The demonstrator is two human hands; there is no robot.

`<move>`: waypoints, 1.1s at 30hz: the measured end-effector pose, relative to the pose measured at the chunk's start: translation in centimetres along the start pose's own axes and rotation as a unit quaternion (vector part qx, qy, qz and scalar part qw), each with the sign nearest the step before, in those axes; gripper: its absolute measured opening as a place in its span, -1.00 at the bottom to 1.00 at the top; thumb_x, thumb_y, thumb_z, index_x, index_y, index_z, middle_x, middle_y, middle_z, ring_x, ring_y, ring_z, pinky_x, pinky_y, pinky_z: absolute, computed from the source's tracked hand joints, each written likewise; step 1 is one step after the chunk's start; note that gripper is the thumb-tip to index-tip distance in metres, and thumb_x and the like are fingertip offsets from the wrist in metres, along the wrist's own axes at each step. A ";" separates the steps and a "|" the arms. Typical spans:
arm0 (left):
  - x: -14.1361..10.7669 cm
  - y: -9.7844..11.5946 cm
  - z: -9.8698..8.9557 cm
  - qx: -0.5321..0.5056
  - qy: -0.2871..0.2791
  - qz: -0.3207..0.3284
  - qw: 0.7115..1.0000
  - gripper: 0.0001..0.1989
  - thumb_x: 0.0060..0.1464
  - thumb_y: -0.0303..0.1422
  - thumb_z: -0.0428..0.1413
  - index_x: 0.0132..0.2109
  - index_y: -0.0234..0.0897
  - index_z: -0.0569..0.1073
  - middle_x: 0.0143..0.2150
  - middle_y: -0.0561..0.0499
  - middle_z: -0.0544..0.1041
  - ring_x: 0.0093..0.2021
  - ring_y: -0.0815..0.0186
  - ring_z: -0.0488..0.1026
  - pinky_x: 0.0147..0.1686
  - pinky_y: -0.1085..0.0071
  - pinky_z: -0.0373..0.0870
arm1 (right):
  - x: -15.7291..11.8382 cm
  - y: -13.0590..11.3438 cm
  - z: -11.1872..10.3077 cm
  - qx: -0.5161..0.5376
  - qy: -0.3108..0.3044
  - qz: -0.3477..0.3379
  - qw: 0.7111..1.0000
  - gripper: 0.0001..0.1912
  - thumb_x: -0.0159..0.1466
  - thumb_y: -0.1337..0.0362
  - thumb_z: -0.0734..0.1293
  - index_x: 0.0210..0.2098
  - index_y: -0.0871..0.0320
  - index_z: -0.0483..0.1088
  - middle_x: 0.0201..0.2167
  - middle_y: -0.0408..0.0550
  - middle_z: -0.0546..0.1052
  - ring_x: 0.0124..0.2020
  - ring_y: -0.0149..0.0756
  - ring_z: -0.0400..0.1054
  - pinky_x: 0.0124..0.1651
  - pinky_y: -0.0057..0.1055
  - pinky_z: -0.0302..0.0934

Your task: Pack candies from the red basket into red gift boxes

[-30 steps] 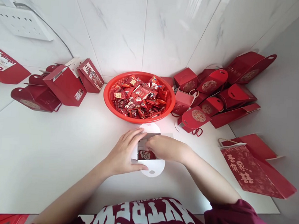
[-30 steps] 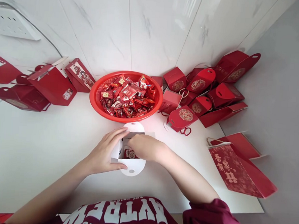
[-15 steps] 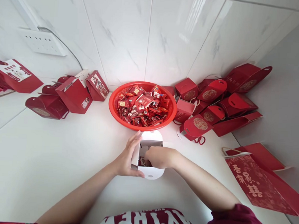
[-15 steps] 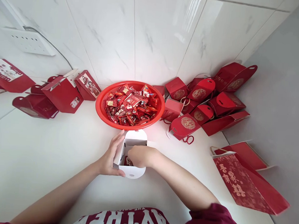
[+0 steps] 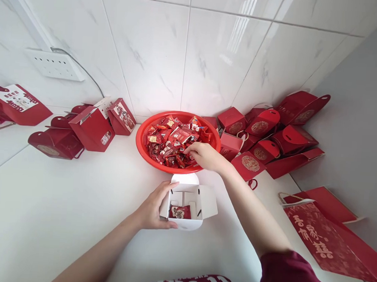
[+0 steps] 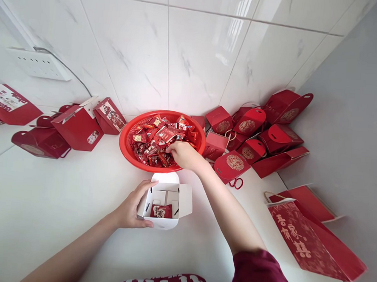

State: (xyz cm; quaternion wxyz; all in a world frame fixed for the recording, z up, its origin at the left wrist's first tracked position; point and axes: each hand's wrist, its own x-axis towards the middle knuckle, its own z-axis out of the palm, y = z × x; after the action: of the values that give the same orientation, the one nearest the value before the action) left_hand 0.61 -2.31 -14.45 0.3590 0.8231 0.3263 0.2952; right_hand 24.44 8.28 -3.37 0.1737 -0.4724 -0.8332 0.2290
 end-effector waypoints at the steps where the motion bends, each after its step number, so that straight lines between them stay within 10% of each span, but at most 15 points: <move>1: 0.0 -0.1 0.1 -0.013 -0.002 -0.001 1.000 0.09 -0.16 0.01 0.35 0.39 -0.11 -0.03 0.30 -0.24 0.15 0.28 -0.08 0.20 0.26 0.05 0.19 | 1.3 1.0 0.6 -0.012 -0.011 0.015 1.000 -0.58 0.25 0.57 0.14 -0.13 0.21 0.56 -0.05 0.00 0.59 0.00 -0.25 0.45 0.12 -0.39 0.24; 11: -0.4 -0.4 0.3 -0.066 -0.014 -0.017 0.998 0.15 -0.14 0.04 0.33 0.42 -0.03 -0.16 0.34 -0.21 0.08 0.29 -0.10 0.20 0.24 0.07 0.23 | 8.2 3.6 1.7 0.008 0.024 -0.039 0.999 -0.30 0.21 0.61 0.08 0.29 0.10 0.25 0.28 -0.14 0.35 0.27 -0.35 0.24 0.31 -0.42 0.07; 23: -0.6 -0.7 0.5 -0.055 -0.017 -0.021 0.998 0.16 -0.13 0.08 0.30 0.43 -0.04 -0.19 0.34 -0.22 0.05 0.31 -0.12 0.16 0.26 0.04 0.19 | 8.6 4.7 3.4 -0.014 -0.015 0.002 1.000 -0.40 0.05 0.44 0.46 0.09 0.13 0.36 0.08 0.06 0.51 0.08 -0.07 0.39 0.14 -0.23 0.21; 33: -0.5 -0.6 0.5 -0.058 -0.016 -0.026 0.998 0.16 -0.14 0.05 0.32 0.43 -0.03 -0.19 0.35 -0.21 0.04 0.31 -0.11 0.15 0.26 0.02 0.20 | 6.7 4.5 1.7 0.063 -0.014 -0.011 0.998 -0.84 0.30 0.28 0.30 -0.21 0.19 0.50 -0.25 -0.04 0.59 -0.20 -0.23 0.47 -0.05 -0.35 0.26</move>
State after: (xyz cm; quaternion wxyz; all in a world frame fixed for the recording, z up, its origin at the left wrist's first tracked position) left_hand 0.49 -2.64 -15.32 0.4188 0.7970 0.3240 0.2906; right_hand 23.47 15.71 -6.70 0.1942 -0.4483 -0.8243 0.2860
